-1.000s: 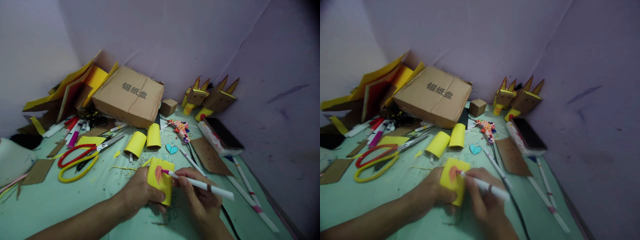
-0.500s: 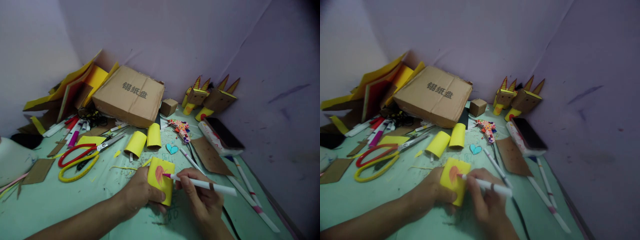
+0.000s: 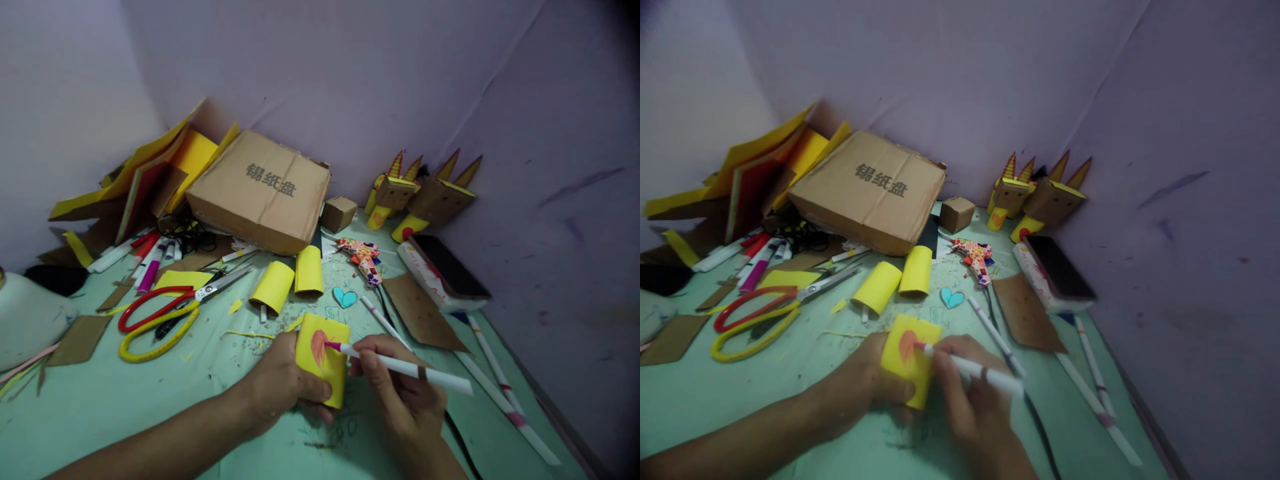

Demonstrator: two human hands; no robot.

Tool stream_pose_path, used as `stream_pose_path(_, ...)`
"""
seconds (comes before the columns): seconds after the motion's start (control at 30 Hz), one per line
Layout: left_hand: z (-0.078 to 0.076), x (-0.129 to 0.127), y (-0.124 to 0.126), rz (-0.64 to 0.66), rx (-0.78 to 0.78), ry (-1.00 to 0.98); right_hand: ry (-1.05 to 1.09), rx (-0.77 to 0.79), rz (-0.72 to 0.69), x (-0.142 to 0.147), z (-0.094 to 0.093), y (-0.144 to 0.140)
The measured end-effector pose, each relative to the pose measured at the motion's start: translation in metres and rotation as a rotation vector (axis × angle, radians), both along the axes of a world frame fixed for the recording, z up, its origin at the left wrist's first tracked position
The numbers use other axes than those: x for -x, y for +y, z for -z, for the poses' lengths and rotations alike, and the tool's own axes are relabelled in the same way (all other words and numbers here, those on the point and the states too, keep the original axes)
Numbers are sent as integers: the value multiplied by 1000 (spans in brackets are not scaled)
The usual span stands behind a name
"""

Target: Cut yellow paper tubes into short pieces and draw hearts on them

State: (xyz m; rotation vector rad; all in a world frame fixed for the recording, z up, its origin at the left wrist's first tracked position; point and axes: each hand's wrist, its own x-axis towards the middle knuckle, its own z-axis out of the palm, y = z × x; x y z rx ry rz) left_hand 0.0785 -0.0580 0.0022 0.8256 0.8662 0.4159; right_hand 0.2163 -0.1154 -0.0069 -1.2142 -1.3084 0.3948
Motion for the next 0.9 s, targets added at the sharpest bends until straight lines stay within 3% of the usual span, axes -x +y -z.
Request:
stream_pose_path(0.3, -3, 1, 1, 8, -25, -15, 2, 79, -109, -1, 0, -2)
stream_pose_path(0.47, -3, 0, 1, 17, -10, 10, -3, 20, -74, 1, -1, -1)
stream_pose_path(0.9, -3, -1, 0, -6, -1, 8, 6, 77, -62, 0, -1, -2)
